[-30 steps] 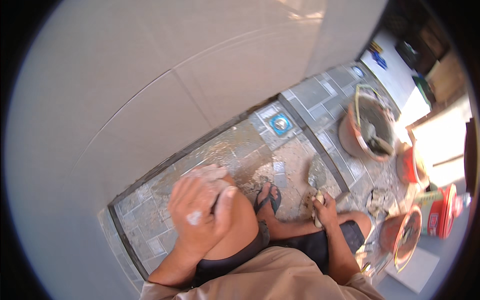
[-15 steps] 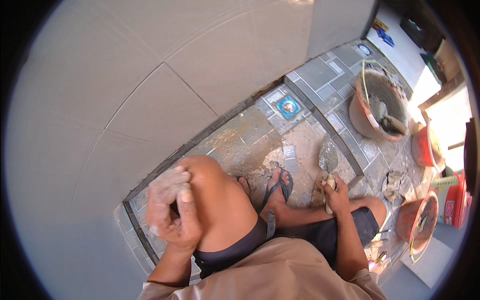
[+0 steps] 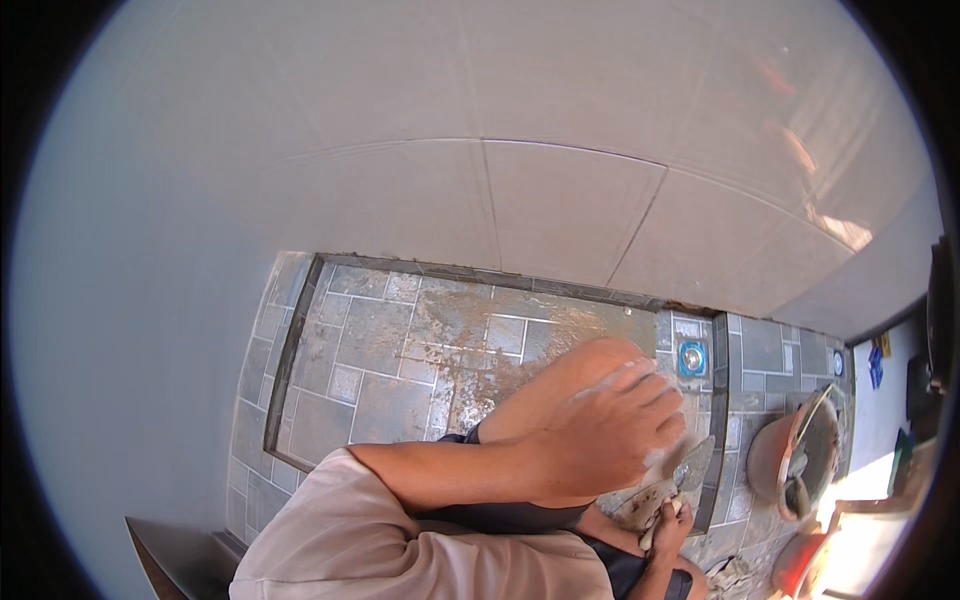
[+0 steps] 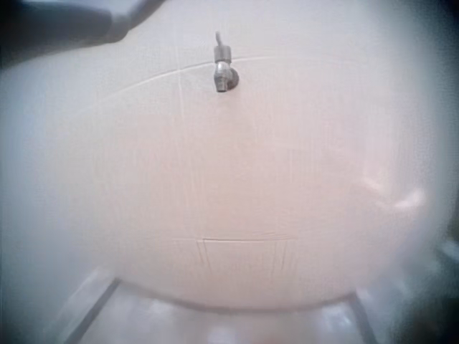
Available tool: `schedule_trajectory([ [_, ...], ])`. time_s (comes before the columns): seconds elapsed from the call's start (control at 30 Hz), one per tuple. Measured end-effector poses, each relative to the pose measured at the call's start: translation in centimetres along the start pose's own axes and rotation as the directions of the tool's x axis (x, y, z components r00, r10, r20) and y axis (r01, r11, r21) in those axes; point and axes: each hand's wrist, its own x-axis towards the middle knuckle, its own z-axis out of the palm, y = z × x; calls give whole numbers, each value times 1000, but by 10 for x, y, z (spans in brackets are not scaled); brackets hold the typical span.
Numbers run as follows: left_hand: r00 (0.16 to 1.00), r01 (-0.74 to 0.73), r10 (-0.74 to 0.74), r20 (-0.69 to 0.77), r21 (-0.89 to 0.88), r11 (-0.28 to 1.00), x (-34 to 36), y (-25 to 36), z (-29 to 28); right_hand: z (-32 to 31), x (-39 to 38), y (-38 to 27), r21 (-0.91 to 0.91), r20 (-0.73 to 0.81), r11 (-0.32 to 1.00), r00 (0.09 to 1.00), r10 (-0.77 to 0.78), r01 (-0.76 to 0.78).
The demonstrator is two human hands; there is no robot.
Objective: The person scoops cement mortar from a bucket using a trowel and applies it to the gaps between floor tiles. They use a wooden stick to press the mortar into the joints and smooth the surface. The person works on a small section of the floor near a drain cover, repeatedly filling and smoothing the gaps.
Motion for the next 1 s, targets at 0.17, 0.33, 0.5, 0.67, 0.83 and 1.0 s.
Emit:
schedule_trajectory([
  [0.17,996,-76,78,-46,31,997,1,-3,0,-15,7,9,-25,-11,999,999,43,-43],
  [0.33,993,-68,71,-98,39,997,-1,-7,9,-21,16,17,-87,-18,996,1000,5,-6],
  [0.5,991,-56,59,-119,28,998,-9,-11,1,-12,8,6,-109,0,994,1000,26,-26],
  [0.67,992,-29,28,-126,-13,999,-19,-18,-10,4,-4,-1,-139,-11,990,1000,-6,4],
  [0.83,989,-32,31,-144,-4,999,-7,-21,-12,10,-7,-1,-122,-49,992,998,-39,33],
  [1.0,994,31,-29,-110,20,999,-4,-22,-9,-8,-3,-6,-265,-119,938,958,-263,224],
])
